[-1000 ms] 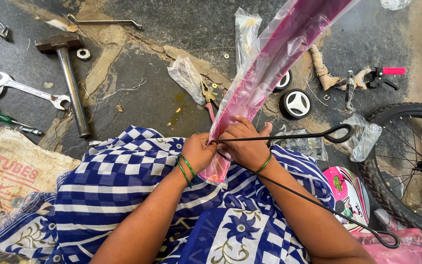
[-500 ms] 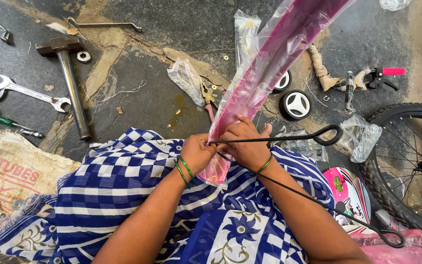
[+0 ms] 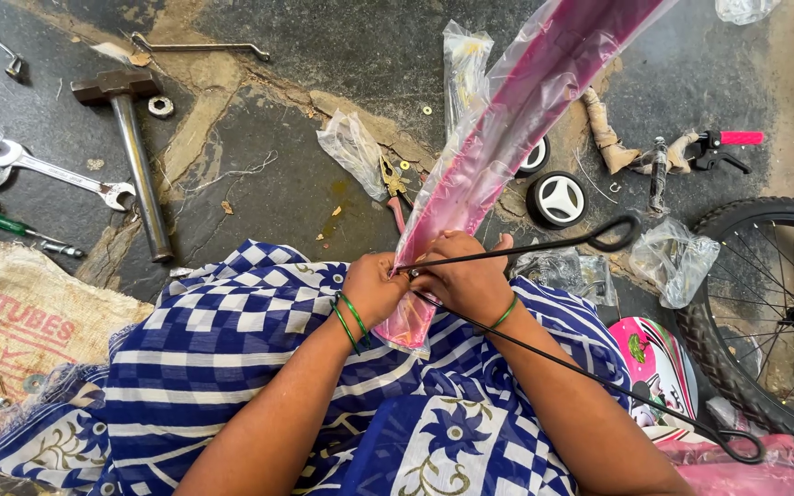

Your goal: The person removes plastic packaging from pink bicycle mudguards using a small screwdriver and pliers.

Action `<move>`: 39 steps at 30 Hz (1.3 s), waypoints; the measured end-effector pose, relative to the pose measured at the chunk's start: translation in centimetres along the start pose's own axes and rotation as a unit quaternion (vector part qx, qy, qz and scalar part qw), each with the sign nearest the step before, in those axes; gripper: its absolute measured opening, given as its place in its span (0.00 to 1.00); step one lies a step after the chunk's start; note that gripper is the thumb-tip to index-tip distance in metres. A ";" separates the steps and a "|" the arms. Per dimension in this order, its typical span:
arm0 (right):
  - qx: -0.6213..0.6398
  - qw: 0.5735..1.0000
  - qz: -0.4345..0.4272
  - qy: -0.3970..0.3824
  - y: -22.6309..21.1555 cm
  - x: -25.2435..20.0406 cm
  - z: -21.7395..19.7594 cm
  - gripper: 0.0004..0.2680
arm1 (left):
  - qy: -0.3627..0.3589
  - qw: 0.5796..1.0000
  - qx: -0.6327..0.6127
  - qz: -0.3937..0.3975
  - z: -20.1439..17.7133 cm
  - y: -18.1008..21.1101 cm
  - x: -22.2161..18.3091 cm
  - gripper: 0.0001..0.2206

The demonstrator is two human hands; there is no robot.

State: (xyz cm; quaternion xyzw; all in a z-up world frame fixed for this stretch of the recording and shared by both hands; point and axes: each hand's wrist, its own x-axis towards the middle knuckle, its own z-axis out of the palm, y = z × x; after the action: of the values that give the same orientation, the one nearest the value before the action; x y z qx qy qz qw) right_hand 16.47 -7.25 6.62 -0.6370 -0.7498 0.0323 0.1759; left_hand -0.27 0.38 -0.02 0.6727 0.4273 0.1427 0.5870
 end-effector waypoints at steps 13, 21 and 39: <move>0.011 0.998 -0.051 0.026 0.6 -0.5 2.6 0.09 | 0.025 0.999 0.038 0.024 -0.2 0.1 0.0 0.06; -0.058 0.987 -0.149 0.004 0.2 -0.1 0.9 0.10 | 0.049 0.992 0.093 0.067 0.3 -1.0 0.3 0.06; 0.046 0.994 -0.094 -0.012 0.5 0.5 2.2 0.13 | 0.004 0.998 0.061 0.025 -0.2 -1.1 1.0 0.10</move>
State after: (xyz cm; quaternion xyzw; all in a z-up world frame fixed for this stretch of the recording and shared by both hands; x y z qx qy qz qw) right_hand 16.26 -6.32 4.56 -0.5543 -0.8062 0.0578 0.1987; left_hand -0.27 1.21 -1.31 0.7173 0.4206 0.1339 0.5391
